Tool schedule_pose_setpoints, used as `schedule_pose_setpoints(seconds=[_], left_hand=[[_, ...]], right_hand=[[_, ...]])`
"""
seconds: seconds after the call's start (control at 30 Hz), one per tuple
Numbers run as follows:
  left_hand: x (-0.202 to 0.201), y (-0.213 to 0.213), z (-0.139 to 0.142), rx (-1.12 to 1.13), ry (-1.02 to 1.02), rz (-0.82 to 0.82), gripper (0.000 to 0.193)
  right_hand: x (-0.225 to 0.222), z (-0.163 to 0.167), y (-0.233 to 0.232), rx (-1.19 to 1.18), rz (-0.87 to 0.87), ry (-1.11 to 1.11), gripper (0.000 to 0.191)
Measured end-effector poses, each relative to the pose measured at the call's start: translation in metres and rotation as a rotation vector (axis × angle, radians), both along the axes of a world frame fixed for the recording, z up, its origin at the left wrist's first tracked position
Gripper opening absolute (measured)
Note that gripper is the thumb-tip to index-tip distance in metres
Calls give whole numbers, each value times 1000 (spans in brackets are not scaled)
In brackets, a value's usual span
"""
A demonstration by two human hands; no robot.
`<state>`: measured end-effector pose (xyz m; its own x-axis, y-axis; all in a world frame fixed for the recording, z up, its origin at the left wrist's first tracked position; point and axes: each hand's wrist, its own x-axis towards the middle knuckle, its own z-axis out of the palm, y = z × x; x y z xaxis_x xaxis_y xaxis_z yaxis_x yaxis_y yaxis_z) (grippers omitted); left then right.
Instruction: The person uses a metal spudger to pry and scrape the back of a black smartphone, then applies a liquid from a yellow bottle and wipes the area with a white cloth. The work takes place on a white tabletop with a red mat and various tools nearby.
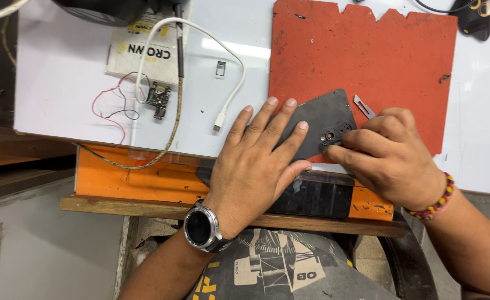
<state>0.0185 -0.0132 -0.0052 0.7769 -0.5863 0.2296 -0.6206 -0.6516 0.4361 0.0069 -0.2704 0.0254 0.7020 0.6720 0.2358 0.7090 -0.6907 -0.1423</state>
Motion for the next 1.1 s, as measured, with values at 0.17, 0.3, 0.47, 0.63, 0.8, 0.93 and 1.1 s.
schedule_pose_setpoints(seconds=[0.17, 0.3, 0.47, 0.63, 0.8, 0.93, 1.1], left_hand=[[0, 1, 2, 3, 5, 0, 56], [1, 0, 1, 3, -3, -3, 56], [0, 1, 1, -3, 7, -1, 56], [0, 1, 1, -5, -8, -1, 56], [1, 0, 1, -6, 12, -2, 56], [0, 0, 2, -12, 5, -1, 56], [1, 1, 2, -1, 5, -3, 56]], right_hand=[[2, 2, -2, -38, 11, -26, 22], [3, 0, 0, -14, 26, -54, 22], [1, 1, -2, -39, 14, -27, 23], [1, 1, 0, 0, 22, -33, 23], [2, 3, 0, -18, 7, -14, 23], [2, 2, 2, 33, 22, -21, 23], [2, 5, 1, -10, -2, -14, 21]])
